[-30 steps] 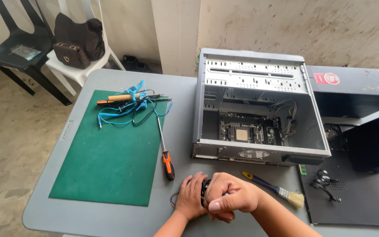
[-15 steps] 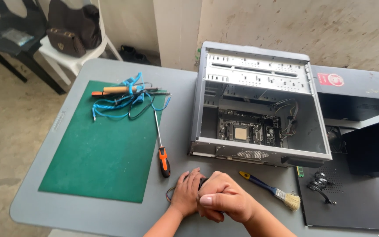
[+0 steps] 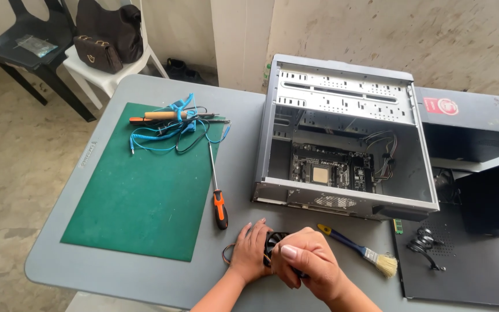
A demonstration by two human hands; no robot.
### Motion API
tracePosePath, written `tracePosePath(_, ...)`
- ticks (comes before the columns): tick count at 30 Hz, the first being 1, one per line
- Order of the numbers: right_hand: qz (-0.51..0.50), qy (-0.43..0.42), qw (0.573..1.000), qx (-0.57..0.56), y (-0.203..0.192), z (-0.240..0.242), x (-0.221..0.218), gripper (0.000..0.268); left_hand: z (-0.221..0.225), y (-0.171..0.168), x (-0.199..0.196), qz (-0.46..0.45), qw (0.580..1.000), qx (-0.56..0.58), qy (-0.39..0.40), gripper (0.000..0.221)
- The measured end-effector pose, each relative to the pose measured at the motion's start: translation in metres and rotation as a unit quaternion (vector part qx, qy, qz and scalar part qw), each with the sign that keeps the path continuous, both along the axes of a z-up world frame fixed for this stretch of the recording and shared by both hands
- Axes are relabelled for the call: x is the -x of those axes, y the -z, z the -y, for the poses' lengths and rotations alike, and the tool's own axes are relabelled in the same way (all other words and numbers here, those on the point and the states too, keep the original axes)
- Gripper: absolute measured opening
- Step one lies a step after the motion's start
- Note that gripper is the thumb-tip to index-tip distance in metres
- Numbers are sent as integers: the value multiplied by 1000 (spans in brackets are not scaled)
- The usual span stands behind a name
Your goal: The person is using a screwdriver to remove the cooling fan from a CPU heatsink assembly.
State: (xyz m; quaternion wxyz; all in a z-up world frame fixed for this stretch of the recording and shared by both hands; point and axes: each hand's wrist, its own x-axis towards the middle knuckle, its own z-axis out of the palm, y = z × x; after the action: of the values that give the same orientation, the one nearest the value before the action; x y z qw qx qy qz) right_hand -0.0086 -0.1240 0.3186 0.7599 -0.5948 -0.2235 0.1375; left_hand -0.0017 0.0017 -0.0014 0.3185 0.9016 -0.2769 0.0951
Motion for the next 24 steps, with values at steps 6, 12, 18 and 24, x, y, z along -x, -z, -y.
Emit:
tracePosePath(6, -8, 39, 999, 7, 9, 1, 7, 51, 0, -5, 0, -61, 998, -20, 9, 88)
tracePosePath(12, 4, 78, 997, -14, 14, -3, 11, 54, 4, -9, 6, -75, 997, -29, -16, 90)
tracePosePath(18, 1, 141, 990, -12, 5, -2, 15, 54, 2, -30, 7, -145, 989, 3, -6, 80)
tracePosePath(24, 104, -244, 958, 106, -20, 18, -35, 57, 1, -2, 4, -128, 991, -31, 23, 82)
